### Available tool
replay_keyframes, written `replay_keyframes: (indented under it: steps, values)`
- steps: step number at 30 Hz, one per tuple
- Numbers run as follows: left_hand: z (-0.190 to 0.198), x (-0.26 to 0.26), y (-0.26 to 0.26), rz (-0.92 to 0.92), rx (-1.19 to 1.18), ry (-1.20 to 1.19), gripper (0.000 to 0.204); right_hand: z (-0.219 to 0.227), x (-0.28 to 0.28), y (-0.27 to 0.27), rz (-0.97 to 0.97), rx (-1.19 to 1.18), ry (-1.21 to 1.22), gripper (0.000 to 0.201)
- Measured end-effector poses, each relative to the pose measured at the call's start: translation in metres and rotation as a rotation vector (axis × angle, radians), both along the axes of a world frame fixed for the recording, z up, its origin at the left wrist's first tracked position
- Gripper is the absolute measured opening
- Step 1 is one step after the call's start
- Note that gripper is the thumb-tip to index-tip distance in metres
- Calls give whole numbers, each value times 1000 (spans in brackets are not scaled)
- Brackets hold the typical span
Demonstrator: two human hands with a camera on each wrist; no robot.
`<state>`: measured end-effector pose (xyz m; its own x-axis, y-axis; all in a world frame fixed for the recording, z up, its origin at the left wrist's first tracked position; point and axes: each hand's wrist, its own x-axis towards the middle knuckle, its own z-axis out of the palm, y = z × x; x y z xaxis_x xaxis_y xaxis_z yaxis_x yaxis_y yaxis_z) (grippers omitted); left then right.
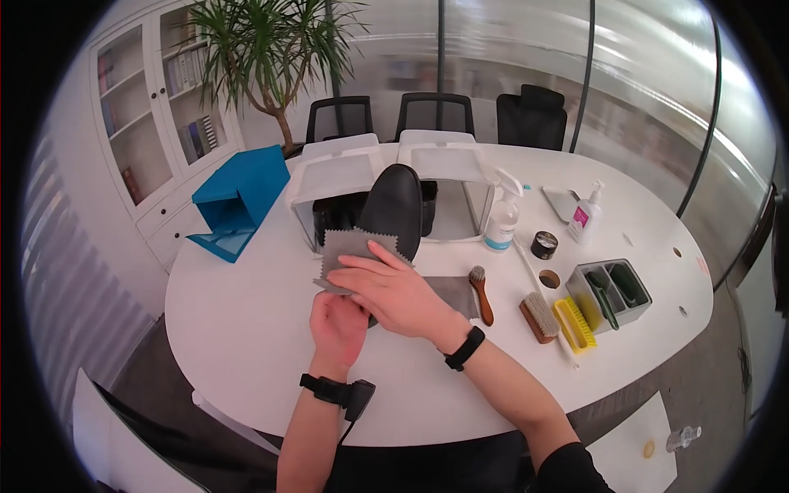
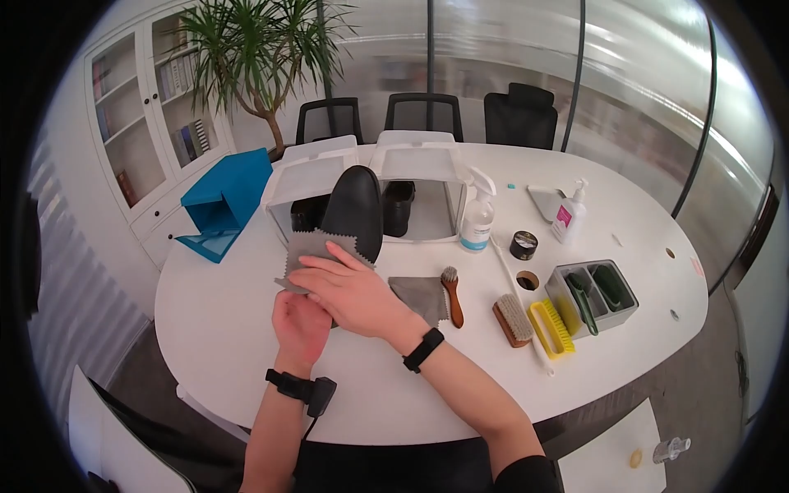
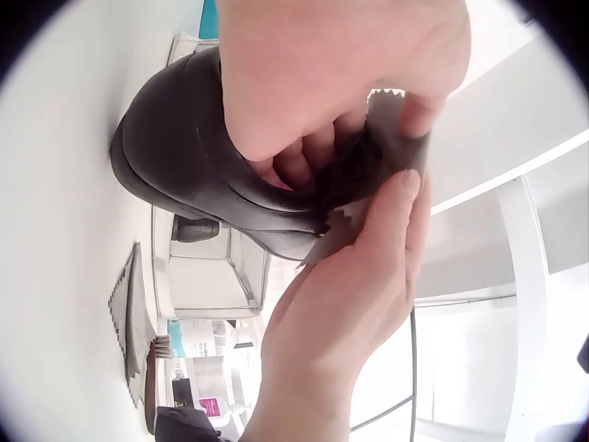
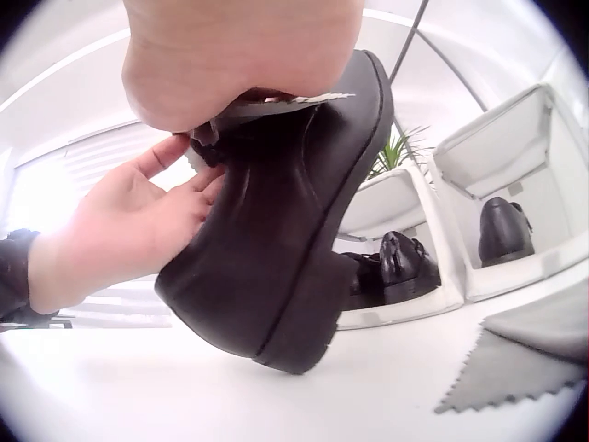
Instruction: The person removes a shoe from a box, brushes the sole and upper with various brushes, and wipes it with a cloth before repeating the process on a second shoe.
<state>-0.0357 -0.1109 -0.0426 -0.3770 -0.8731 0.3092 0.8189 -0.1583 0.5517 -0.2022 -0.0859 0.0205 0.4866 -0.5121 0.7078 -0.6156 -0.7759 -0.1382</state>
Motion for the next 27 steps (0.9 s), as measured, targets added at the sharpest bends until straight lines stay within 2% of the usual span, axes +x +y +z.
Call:
replay_keyframes:
  steps: [2, 4, 5, 7, 11, 13, 14, 16, 17, 18, 20, 21, 22, 24, 27]
  values:
    - [-18, 5, -17, -41, -43, 45, 38, 0, -12, 1, -46, -58, 36, 42]
    - [-21, 12, -26, -345, -168, 246, 40, 0, -23, 2, -102, -112, 65, 45]
    - [-26, 11, -21, -349, -160, 243, 40, 1, -26, 3, -158, -181, 94, 47]
    - [3, -5, 2, -4, 37, -30, 39, 10, -37, -2, -242, -281, 106, 50]
    - [14, -11, 9, 66, -19, -139, 36, 39, -65, -2, -379, -283, 125, 51]
    - [15, -14, 10, 112, 12, -190, 35, 45, -78, -9, -522, -400, 161, 51]
    - [15, -13, 7, 114, 10, -179, 35, 52, -85, -13, -518, -405, 171, 51]
    - [9, -11, 6, 117, 49, -182, 36, 64, -90, -14, -737, -463, -109, 45]
    - [8, -11, 7, 119, 53, -172, 36, 67, -88, -13, -648, -393, -333, 39]
    - [11, -11, 8, 79, 72, -142, 38, 71, -79, -9, -646, -394, -326, 39]
    - [18, -10, 10, 35, 87, -113, 39, 70, -56, -4, -333, -161, -528, 35]
    - [21, -11, 13, 13, 101, -104, 40, 61, -50, -9, -272, -134, -404, 36]
    - [23, -12, 15, -9, 115, -96, 42, 51, -44, -14, -326, -211, -159, 39]
    - [18, -9, 12, 4, 118, -105, 43, 32, -30, -15, -334, -272, -107, 42]
    - [6, -6, -2, 72, 158, -74, 46, 2, -6, -10, -266, -185, -112, 43]
